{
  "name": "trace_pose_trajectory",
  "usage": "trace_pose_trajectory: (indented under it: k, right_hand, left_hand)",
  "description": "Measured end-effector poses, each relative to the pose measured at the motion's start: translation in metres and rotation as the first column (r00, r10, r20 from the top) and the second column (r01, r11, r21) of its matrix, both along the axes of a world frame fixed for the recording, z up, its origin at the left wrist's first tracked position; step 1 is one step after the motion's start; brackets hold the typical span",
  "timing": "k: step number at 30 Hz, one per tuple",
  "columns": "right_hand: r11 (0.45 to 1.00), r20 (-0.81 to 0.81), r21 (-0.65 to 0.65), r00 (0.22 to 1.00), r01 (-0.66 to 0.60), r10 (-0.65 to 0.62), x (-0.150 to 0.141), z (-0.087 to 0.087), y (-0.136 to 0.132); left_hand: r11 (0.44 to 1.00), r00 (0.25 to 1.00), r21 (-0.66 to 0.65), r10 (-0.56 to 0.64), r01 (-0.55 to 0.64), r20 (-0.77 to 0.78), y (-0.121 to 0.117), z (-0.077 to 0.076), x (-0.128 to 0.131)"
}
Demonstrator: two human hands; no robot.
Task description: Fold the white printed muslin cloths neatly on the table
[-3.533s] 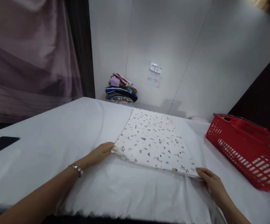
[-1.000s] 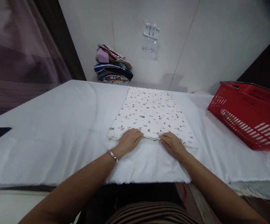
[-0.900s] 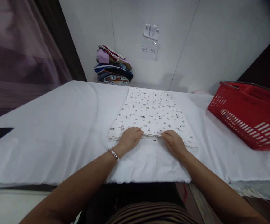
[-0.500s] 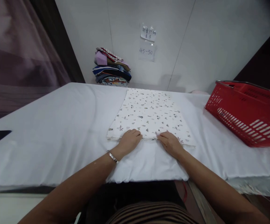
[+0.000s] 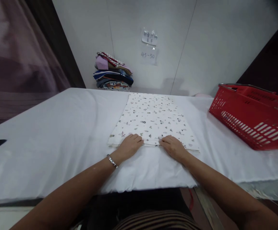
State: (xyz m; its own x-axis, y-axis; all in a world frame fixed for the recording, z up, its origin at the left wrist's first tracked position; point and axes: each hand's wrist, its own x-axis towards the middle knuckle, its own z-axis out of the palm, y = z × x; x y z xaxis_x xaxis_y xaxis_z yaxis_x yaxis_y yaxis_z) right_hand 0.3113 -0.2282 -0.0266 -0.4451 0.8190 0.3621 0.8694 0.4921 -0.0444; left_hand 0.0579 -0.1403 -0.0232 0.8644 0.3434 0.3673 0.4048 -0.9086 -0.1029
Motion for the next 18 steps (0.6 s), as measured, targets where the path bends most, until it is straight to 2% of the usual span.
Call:
trace_pose_trajectory:
  k: [3,8,12,18]
  right_hand:
    - [1.0,-0.015,-0.011,1.0,0.014,-0.015,0.0,-0.001,-0.003]
    - [0.999,0.013,-0.036,1.0,0.02,-0.019,0.0,0.002,-0.006]
    - [0.997,0.013,-0.071,1.0,-0.018,0.018,0.003,0.007,-0.009]
    - [0.992,-0.023,-0.124,0.999,-0.029,0.026,0.006,0.01,-0.01]
  left_hand:
    - [1.0,1.0,-0.021,0.012,-0.012,0.01,-0.004,-0.002,-0.001]
    - [0.998,1.0,-0.057,0.025,-0.025,-0.001,-0.008,0.002,0.0]
    - [0.992,0.998,-0.12,0.033,-0.038,-0.047,-0.01,0.006,-0.002]
    - [0.983,0.999,-0.18,0.037,-0.038,-0.01,-0.008,0.006,-0.002]
